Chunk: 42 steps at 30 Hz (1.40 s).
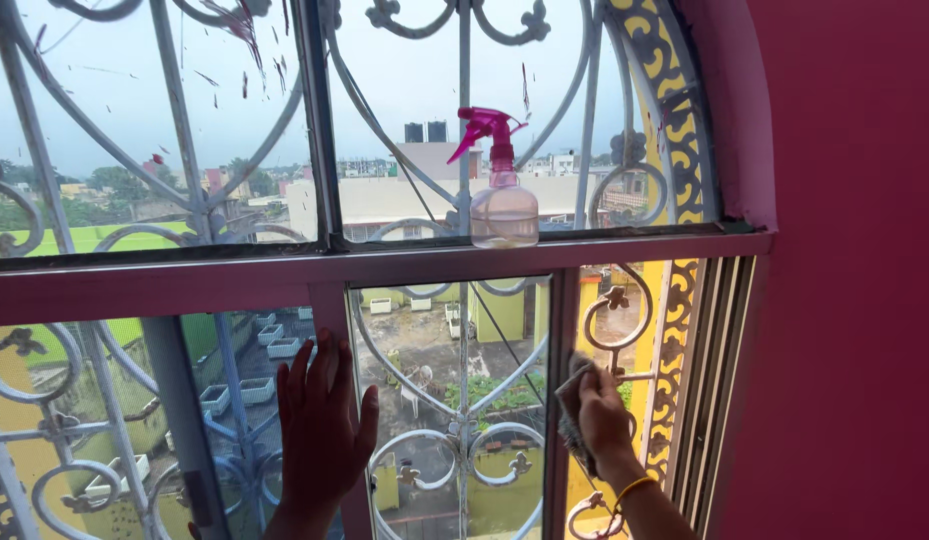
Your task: The person sprays a cleaning solution onto a window pane and wipes it with a cloth. They repeatedly spray and wipe different sections of the window, including the frame and the metal grille, to clean the surface.
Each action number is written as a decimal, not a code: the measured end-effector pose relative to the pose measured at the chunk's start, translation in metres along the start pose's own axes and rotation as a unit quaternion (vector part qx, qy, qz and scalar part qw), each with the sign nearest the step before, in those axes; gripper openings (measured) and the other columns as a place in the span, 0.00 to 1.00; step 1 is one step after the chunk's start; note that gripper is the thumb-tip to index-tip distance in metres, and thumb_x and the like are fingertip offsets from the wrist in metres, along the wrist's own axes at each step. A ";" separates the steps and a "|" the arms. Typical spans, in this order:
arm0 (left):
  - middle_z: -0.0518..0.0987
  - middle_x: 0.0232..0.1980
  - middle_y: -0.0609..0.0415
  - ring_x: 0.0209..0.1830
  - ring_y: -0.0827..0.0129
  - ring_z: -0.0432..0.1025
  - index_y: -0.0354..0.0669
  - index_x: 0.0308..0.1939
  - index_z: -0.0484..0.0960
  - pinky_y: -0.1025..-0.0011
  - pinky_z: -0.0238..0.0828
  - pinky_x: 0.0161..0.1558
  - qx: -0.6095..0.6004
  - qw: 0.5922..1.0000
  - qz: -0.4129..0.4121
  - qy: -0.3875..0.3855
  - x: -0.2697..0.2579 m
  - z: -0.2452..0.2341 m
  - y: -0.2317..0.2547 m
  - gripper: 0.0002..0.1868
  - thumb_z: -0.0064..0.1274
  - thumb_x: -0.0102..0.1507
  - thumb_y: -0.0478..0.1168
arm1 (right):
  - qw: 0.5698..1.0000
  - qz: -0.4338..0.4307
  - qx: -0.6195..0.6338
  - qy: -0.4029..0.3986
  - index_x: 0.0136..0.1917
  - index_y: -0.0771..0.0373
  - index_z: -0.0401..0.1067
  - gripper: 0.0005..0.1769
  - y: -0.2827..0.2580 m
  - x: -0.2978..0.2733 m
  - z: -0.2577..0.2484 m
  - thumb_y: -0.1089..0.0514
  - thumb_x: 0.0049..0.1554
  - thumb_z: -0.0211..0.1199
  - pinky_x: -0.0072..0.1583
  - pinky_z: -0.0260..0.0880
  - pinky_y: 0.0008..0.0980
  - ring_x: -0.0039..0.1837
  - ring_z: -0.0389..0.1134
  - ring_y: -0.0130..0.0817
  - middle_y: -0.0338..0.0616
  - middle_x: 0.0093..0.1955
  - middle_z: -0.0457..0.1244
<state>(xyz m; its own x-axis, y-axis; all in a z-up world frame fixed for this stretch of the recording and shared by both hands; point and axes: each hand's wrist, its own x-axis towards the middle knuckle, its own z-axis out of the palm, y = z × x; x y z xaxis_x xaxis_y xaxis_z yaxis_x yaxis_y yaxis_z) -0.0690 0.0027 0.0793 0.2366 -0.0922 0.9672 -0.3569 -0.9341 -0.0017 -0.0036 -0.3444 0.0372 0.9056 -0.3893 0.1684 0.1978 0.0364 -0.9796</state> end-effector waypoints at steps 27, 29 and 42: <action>0.84 0.45 0.43 0.46 0.52 0.80 0.40 0.52 0.80 0.59 0.75 0.49 -0.359 0.914 -0.175 -0.066 0.080 -0.046 0.058 0.22 0.45 0.68 0.53 | 0.911 0.021 0.173 -0.375 0.64 0.64 0.70 0.22 -0.108 -0.098 0.124 0.52 0.66 0.45 0.56 0.75 0.32 0.51 0.71 0.33 0.47 0.50 0.70; 0.85 0.42 0.42 0.44 0.53 0.81 0.41 0.48 0.80 0.59 0.75 0.48 -0.398 0.887 -0.222 -0.074 0.099 -0.053 0.078 0.22 0.43 0.68 0.55 | 0.915 -0.031 0.145 -0.374 0.67 0.65 0.70 0.24 -0.133 -0.099 0.119 0.50 0.68 0.46 0.52 0.72 0.40 0.47 0.67 0.39 0.53 0.48 0.67; 0.85 0.29 0.48 0.24 0.58 0.82 0.43 0.31 0.84 0.62 0.80 0.35 -0.270 0.943 -0.115 -0.156 0.188 -0.066 0.061 0.20 0.52 0.64 0.55 | 0.911 -0.405 -0.060 0.045 0.62 0.63 0.74 0.25 -0.272 -0.069 0.060 0.49 0.55 0.69 0.58 0.76 0.35 0.50 0.74 0.38 0.47 0.47 0.73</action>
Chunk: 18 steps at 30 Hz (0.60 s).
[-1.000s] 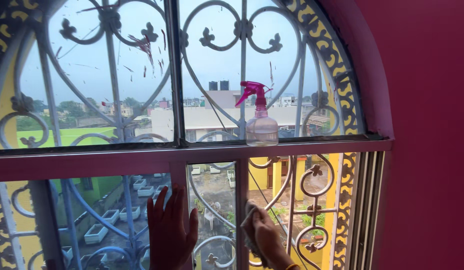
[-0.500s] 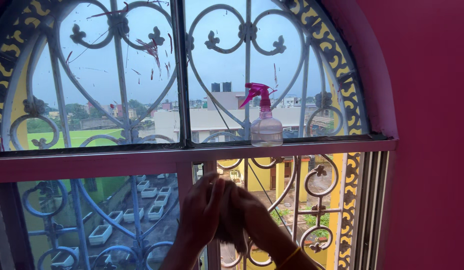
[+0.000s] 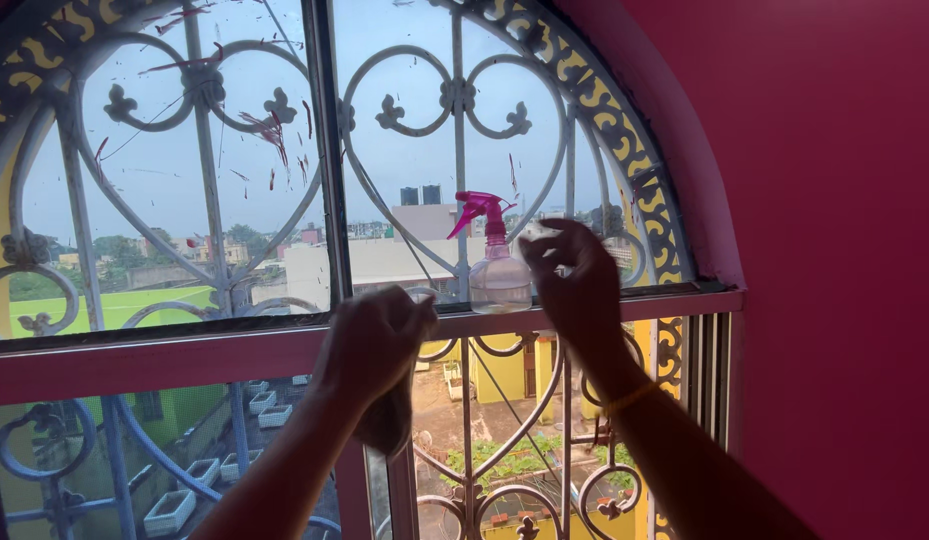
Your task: The person sprays a cleaning solution onto a window pane and wipes it with a cloth. They repeatedly spray and wipe different sections of the window, including the frame and the metal grille, to clean the surface.
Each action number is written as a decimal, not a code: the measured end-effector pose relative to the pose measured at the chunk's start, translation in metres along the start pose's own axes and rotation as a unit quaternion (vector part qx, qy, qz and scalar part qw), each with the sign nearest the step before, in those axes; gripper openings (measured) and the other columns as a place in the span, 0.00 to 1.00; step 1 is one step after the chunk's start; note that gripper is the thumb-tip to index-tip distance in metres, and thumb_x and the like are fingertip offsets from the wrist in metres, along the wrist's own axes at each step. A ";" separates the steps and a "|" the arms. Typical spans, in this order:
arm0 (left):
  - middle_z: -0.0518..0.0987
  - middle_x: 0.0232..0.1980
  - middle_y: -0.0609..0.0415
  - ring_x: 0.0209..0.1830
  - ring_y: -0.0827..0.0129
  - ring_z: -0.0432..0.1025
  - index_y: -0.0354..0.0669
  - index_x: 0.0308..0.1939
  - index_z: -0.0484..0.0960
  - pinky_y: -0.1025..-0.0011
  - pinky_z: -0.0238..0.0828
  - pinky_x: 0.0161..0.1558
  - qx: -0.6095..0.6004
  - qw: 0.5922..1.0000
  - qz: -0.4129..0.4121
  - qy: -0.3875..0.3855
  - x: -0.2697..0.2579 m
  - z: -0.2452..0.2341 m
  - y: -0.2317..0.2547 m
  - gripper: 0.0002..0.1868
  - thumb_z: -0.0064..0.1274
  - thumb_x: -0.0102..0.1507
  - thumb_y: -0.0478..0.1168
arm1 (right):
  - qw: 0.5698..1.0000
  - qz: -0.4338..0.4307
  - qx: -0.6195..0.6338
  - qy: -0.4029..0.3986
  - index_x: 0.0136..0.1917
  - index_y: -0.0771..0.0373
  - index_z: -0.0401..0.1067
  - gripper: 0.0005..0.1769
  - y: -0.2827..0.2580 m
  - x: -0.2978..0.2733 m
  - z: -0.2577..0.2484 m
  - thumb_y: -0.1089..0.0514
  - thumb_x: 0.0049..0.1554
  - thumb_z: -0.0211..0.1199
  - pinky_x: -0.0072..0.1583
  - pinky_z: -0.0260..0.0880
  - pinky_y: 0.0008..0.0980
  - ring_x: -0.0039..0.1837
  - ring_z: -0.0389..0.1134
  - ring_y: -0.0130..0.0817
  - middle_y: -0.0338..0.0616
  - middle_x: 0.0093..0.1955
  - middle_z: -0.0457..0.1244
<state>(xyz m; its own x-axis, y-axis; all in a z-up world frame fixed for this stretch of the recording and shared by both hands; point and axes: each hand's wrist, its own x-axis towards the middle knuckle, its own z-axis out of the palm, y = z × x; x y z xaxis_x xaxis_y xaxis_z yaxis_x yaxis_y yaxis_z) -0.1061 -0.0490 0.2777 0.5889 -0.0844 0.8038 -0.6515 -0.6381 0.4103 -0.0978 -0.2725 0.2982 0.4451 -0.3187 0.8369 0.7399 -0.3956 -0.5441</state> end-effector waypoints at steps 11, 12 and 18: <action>0.82 0.46 0.44 0.47 0.53 0.79 0.39 0.37 0.86 0.58 0.78 0.47 0.389 0.883 0.102 -0.243 -0.041 0.091 -0.096 0.07 0.53 0.63 0.37 | 0.981 -0.015 -0.179 -0.069 0.71 0.76 0.56 0.60 0.069 0.064 0.054 0.30 0.45 0.77 0.61 0.70 0.41 0.60 0.68 0.47 0.63 0.61 0.63; 0.82 0.47 0.45 0.49 0.54 0.79 0.40 0.37 0.86 0.59 0.78 0.48 0.416 0.875 0.099 -0.228 -0.038 0.097 -0.107 0.07 0.53 0.62 0.34 | 0.982 -0.026 -0.179 -0.060 0.70 0.76 0.57 0.59 0.074 0.066 0.060 0.32 0.46 0.77 0.61 0.69 0.41 0.59 0.69 0.47 0.63 0.60 0.63; 0.82 0.48 0.51 0.49 0.60 0.80 0.45 0.41 0.86 0.64 0.80 0.47 0.465 0.847 0.049 -0.251 -0.024 0.115 -0.119 0.07 0.51 0.66 0.36 | 0.990 -0.039 -0.128 -0.044 0.69 0.69 0.63 0.39 0.095 0.065 0.071 0.45 0.53 0.69 0.58 0.72 0.38 0.54 0.74 0.44 0.54 0.53 0.71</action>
<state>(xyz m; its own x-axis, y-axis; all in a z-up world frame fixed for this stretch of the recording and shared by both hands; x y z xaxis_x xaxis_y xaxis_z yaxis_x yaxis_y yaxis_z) 0.0123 -0.0595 0.1602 0.8352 -0.3379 0.4339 -0.1877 -0.9167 -0.3526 0.0371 -0.2695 0.3048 0.4420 -0.2068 0.8729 0.6273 -0.6243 -0.4656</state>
